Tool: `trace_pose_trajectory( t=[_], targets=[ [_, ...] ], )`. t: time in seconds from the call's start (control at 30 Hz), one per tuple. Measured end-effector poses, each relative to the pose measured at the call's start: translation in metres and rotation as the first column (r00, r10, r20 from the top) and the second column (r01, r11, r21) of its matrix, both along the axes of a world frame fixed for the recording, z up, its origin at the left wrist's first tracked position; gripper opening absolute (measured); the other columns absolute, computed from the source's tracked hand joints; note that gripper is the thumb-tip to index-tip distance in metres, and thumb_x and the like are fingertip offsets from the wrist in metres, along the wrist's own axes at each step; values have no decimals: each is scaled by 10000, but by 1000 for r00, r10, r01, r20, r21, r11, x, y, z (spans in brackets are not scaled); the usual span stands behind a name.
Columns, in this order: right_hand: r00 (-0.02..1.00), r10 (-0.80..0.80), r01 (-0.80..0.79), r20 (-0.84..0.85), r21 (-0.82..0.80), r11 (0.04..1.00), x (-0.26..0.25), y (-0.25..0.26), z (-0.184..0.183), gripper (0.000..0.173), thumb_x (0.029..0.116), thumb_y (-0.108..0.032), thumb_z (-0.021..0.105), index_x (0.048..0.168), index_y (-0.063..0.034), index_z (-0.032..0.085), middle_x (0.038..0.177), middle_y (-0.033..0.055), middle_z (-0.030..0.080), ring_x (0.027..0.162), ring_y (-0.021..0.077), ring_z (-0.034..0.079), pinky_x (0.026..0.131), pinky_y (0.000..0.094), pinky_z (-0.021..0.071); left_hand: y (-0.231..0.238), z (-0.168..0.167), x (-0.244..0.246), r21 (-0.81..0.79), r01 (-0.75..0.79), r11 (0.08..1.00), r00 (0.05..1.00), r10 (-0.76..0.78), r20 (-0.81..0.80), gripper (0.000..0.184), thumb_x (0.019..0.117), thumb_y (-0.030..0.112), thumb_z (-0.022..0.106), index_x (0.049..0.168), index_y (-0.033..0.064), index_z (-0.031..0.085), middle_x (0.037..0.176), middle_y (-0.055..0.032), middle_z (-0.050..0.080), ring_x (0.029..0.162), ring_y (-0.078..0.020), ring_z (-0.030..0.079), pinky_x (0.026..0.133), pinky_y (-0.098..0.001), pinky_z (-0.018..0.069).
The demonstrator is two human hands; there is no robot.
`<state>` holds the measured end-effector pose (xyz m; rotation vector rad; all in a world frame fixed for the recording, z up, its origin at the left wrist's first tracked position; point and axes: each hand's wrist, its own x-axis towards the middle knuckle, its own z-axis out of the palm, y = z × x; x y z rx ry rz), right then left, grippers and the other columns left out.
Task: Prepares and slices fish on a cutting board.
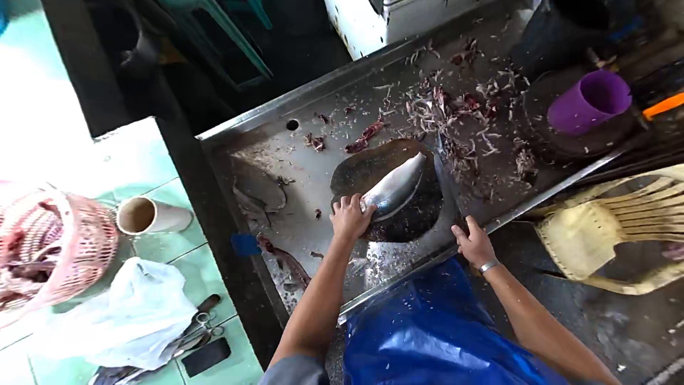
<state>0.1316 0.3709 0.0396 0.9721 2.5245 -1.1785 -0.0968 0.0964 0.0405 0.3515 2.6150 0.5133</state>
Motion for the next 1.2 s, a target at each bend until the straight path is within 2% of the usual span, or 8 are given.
trace_pose_trajectory(
  t=[0.1, 0.17, 0.27, 0.33, 0.5, 0.6, 0.77, 1.2],
  targets=[
    [999, -1, 3, -54, 30, 1000, -29, -11, 17, 430, 1066, -378, 520, 1279, -9, 584, 835, 138, 688, 684, 254, 703, 717, 483, 619, 19, -2, -2, 58, 17, 998, 999, -15, -38, 608, 1025, 603, 493, 1445, 170, 573, 1407, -181, 596, 1311, -461, 523, 967, -709, 448],
    [999, 41, -40, -9, 70, 997, -57, -17, 21, 394, 1101, -382, 456, 1235, -35, 586, 772, 156, 664, 672, 310, 694, 703, 544, 599, 41, -5, -7, 83, 45, 995, 999, -42, -33, 566, 1047, 550, 487, 1417, 131, 576, 1379, -186, 605, 1299, -446, 535, 958, -678, 467],
    [973, 169, -200, 158, 205, 958, -98, -26, 27, 392, 1118, -338, 409, 1372, -63, 522, 853, 233, 687, 809, 435, 713, 734, 639, 569, 72, -12, -20, 67, 54, 996, 998, -53, -22, 558, 1057, 540, 465, 1353, 86, 598, 1346, -194, 614, 1305, -434, 532, 955, -650, 482],
    [937, 247, -312, 248, 273, 910, -118, -30, 27, 391, 1121, -337, 386, 1399, -81, 484, 864, 240, 688, 846, 467, 711, 715, 646, 563, 88, -14, -30, 42, 63, 997, 998, -62, -13, 558, 1061, 542, 443, 1302, 66, 607, 1317, -195, 623, 1288, -422, 549, 946, -625, 499],
    [896, 308, -404, 321, 296, 866, -142, -28, 30, 404, 1128, -358, 355, 1422, -103, 464, 800, 201, 677, 772, 432, 715, 645, 601, 573, 113, -22, -45, -22, 121, 992, 993, -121, 2, 608, 1065, 560, 410, 1271, 20, 600, 1290, -220, 624, 1277, -426, 561, 903, -614, 517],
    [876, 340, -444, 343, 295, 846, -146, -26, 31, 373, 1130, -364, 341, 1350, -104, 491, 749, 180, 656, 725, 414, 710, 598, 575, 569, 119, -21, -47, -72, 129, 989, 991, -126, 36, 640, 1066, 575, 395, 1298, 10, 585, 1305, -228, 608, 1288, -446, 545, 883, -632, 518],
    [835, 353, -491, 422, 284, 823, -145, -27, 38, 333, 1124, -341, 353, 1330, -119, 493, 726, 161, 649, 704, 406, 708, 578, 563, 563, 124, -15, -49, -101, 114, 988, 991, -106, 78, 618, 1068, 571, 391, 1273, 21, 584, 1279, -225, 599, 1260, -452, 549, 845, -640, 515],
    [700, 347, -570, 624, 197, 798, -137, -26, 80, 338, 1122, -285, 358, 1372, -102, 494, 810, 196, 678, 833, 435, 723, 681, 582, 574, 122, -18, -50, -94, 112, 989, 992, -107, 61, 606, 1057, 573, 416, 1245, 26, 598, 1251, -202, 611, 1233, -434, 567, 801, -609, 522]
  ],
)
